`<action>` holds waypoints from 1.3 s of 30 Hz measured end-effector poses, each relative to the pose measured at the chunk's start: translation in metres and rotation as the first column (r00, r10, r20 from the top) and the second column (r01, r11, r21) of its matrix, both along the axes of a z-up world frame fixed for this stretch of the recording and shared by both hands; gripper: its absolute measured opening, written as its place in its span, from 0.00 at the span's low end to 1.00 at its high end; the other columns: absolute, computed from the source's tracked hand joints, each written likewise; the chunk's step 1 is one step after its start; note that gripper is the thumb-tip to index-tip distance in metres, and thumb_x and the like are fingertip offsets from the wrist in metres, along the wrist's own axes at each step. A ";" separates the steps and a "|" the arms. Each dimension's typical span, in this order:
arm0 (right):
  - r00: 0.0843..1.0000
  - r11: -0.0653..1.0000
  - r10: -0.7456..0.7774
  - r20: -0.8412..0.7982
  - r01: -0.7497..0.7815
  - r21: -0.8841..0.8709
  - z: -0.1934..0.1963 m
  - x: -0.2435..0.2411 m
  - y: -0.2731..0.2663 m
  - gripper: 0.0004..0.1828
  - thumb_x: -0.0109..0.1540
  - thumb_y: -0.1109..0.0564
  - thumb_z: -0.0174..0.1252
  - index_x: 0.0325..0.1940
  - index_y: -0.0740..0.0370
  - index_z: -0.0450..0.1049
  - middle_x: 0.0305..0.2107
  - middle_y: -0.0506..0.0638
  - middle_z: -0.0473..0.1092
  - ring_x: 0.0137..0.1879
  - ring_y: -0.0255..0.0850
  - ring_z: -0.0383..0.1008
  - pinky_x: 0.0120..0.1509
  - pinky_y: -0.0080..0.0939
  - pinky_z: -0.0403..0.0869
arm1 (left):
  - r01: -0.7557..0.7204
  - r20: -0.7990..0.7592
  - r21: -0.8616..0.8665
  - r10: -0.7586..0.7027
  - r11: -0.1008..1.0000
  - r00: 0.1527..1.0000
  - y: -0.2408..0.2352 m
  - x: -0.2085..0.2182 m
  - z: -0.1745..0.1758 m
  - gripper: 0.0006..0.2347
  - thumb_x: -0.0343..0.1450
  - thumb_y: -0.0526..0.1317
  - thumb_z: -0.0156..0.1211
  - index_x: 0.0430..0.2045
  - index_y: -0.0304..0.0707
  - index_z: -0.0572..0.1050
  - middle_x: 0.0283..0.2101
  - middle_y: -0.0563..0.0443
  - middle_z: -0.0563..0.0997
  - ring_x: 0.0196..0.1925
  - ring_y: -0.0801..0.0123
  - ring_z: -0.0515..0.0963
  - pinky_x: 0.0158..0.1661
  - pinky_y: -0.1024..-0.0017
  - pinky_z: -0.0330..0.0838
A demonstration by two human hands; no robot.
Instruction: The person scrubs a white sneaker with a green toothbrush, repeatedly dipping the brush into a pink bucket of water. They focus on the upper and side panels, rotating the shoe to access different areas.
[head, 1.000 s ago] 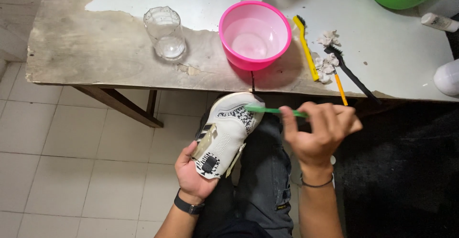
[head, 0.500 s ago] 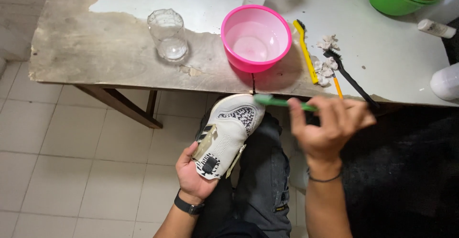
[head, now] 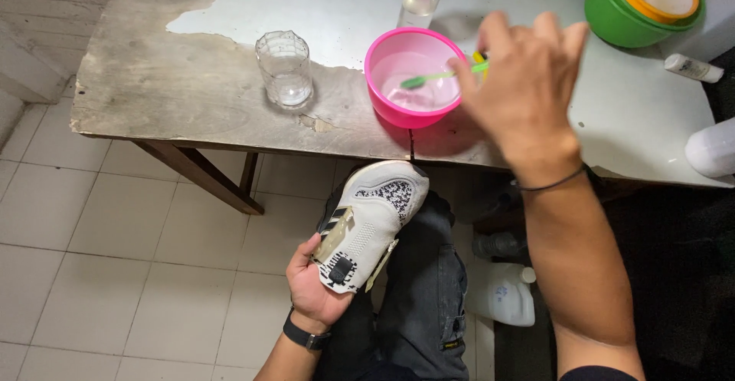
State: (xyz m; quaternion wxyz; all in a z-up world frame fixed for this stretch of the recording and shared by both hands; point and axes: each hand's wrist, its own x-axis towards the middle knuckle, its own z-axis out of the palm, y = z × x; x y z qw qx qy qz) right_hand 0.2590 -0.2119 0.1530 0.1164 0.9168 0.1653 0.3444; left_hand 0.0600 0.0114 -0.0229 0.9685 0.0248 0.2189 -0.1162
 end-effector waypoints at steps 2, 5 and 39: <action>1.000 0.997 -0.007 0.029 0.005 0.080 0.008 -0.007 -0.013 0.22 0.68 0.33 0.73 0.43 0.49 0.73 0.27 0.45 0.76 0.42 0.48 0.70 0.51 0.49 0.57 | 0.009 0.011 -0.010 -0.009 1.000 1.000 0.002 0.000 -0.001 0.24 0.69 0.46 0.47 0.58 0.32 0.69 0.60 0.35 0.73 0.63 0.45 0.70 0.65 0.49 0.60; 1.000 0.985 0.003 0.008 -0.005 0.175 0.007 -0.016 -0.029 0.21 0.71 0.37 0.76 0.43 0.49 0.73 0.24 0.41 0.73 0.43 0.49 0.70 0.52 0.50 0.57 | 0.003 0.032 -0.019 -0.002 1.000 0.999 0.001 -0.001 -0.004 0.23 0.69 0.45 0.48 0.58 0.32 0.69 0.61 0.35 0.73 0.63 0.45 0.71 0.65 0.49 0.60; 0.992 0.698 0.124 -0.034 -0.063 0.714 -0.211 -0.178 -0.093 0.23 0.63 0.34 0.69 0.32 0.52 0.72 0.20 0.43 0.63 0.39 0.47 0.65 0.56 0.47 0.60 | 0.282 -0.317 0.183 -0.215 0.942 0.924 -0.016 0.003 0.035 0.28 0.66 0.53 0.48 0.50 0.23 0.74 0.48 0.25 0.78 0.51 0.33 0.78 0.54 0.35 0.69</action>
